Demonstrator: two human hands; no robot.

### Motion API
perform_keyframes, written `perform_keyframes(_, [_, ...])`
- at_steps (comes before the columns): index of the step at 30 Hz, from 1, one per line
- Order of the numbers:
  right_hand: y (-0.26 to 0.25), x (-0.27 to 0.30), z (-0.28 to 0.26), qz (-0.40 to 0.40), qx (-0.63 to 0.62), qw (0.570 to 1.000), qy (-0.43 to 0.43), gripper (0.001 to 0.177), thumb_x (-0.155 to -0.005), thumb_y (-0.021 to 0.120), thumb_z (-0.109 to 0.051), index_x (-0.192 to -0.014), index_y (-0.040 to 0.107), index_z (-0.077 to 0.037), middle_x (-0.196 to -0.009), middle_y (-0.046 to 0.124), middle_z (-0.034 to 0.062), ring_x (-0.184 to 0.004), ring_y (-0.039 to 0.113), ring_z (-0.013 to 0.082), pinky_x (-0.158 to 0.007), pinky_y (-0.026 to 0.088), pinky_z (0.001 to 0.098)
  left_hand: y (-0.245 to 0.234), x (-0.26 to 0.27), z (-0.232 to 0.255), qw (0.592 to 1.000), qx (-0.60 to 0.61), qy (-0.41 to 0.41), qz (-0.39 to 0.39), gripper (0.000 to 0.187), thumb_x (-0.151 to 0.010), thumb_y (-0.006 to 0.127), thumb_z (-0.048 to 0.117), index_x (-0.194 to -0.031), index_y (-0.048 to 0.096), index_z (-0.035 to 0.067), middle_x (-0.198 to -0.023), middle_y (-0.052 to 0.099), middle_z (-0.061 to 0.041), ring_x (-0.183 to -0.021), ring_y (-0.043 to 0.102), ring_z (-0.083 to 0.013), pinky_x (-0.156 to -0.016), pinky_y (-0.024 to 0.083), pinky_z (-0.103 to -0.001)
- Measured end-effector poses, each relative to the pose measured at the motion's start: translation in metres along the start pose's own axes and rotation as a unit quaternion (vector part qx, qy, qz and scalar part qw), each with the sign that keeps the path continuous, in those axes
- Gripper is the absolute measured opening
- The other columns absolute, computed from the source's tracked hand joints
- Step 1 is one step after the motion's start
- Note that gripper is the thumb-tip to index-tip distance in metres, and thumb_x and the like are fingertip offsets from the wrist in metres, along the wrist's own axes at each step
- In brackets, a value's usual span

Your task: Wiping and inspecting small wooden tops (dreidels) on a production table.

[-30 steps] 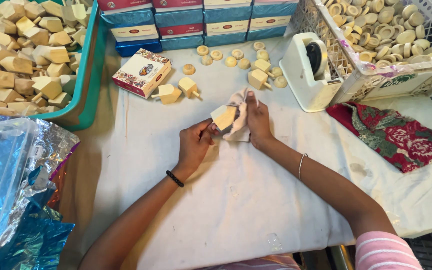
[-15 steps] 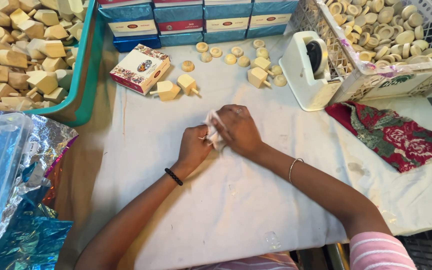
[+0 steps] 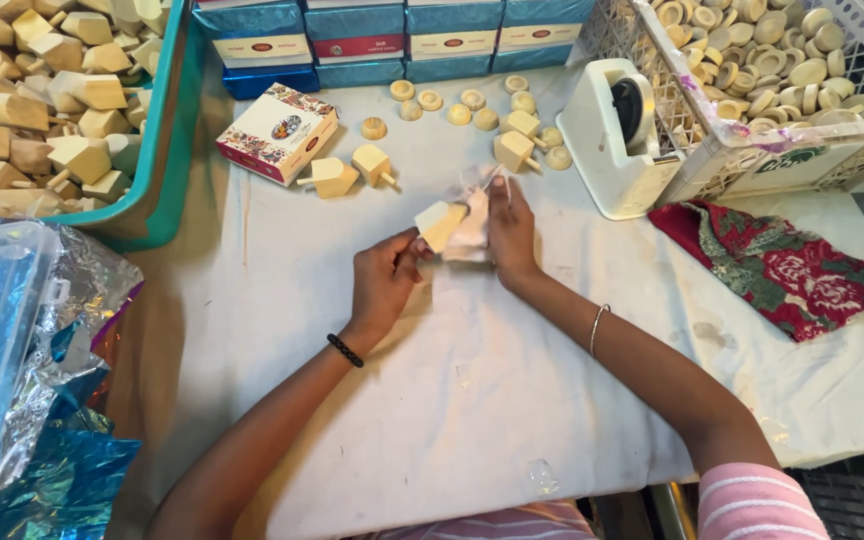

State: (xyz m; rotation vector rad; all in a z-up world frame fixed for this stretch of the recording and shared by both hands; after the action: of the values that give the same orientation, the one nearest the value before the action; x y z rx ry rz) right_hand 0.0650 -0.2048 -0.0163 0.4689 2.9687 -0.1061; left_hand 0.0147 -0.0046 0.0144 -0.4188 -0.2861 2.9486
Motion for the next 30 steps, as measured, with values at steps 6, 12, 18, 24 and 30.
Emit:
perform_keyframes(6, [-0.006, 0.013, -0.015, 0.002, -0.068, 0.993, -0.091, 0.034, -0.110, 0.054, -0.037, -0.131, 0.059, -0.010, -0.113, 0.063, 0.0099, -0.089, 0.055, 0.0162, -0.075, 0.046, 0.0349, -0.003, 0.004, 0.028, 0.998, -0.056, -0.031, 0.000, 0.026, -0.099, 0.065, 0.022, -0.107, 0.075, -0.001, -0.072, 0.073, -0.005, -0.054, 0.060, -0.0089, -0.053, 0.050, -0.028])
perform_keyframes(12, [0.017, 0.058, -0.073, -0.280, 0.291, 0.784, -0.471, 0.040, -0.104, 0.055, -0.028, -0.138, 0.064, -0.007, -0.143, 0.061, 0.0130, -0.136, 0.053, 0.0322, -0.116, 0.034, 0.0489, -0.003, -0.002, -0.017, 0.986, -0.168, -0.013, 0.020, 0.021, -0.085, 0.073, 0.019, -0.085, 0.072, -0.003, -0.067, 0.068, -0.019, -0.054, 0.064, -0.0278, -0.054, 0.048, -0.040])
perform_keyframes(18, [0.020, 0.050, -0.069, -0.239, 0.305, 0.819, -0.423, 0.032, -0.102, 0.057, -0.017, -0.130, 0.070, -0.009, -0.138, 0.065, 0.0093, -0.135, 0.057, 0.0307, -0.113, 0.038, 0.0451, -0.001, -0.002, -0.018, 0.987, -0.156, 0.037, 0.021, 0.016, -0.089, 0.067, 0.016, -0.085, 0.075, 0.003, -0.070, 0.070, -0.016, -0.059, 0.066, -0.0282, -0.057, 0.050, -0.040])
perform_keyframes(24, [0.012, 0.030, -0.046, -0.193, 0.163, 0.925, -0.283, 0.029, -0.098, 0.053, -0.005, -0.122, 0.068, -0.002, -0.124, 0.070, 0.0173, -0.101, 0.072, 0.0300, -0.087, 0.056, 0.0345, -0.002, 0.000, 0.015, 0.990, -0.142, -0.010, 0.000, 0.026, -0.097, 0.061, 0.026, -0.088, 0.075, 0.005, -0.069, 0.072, -0.011, -0.054, 0.066, -0.0223, -0.055, 0.049, -0.038])
perform_keyframes(30, [0.005, 0.014, -0.022, -0.111, 0.211, 0.949, -0.208, 0.013, -0.100, 0.056, -0.006, -0.100, 0.066, 0.002, -0.089, 0.068, 0.0174, -0.074, 0.067, 0.0297, -0.069, 0.052, 0.0372, -0.003, 0.007, 0.026, 0.959, -0.283, 0.017, 0.002, 0.036, -0.101, 0.065, 0.036, -0.087, 0.074, 0.005, -0.068, 0.069, -0.013, -0.055, 0.062, -0.0285, -0.055, 0.049, -0.041])
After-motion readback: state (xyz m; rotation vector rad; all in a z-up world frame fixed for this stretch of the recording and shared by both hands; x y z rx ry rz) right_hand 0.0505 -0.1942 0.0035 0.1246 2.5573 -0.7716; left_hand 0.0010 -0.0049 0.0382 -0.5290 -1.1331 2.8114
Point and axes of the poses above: each hand's wrist, its own x-axis away from the middle knuckle, its own y-axis out of the palm, z = x × y, the point moved 2 cm from there along -x, towards the middle knuckle
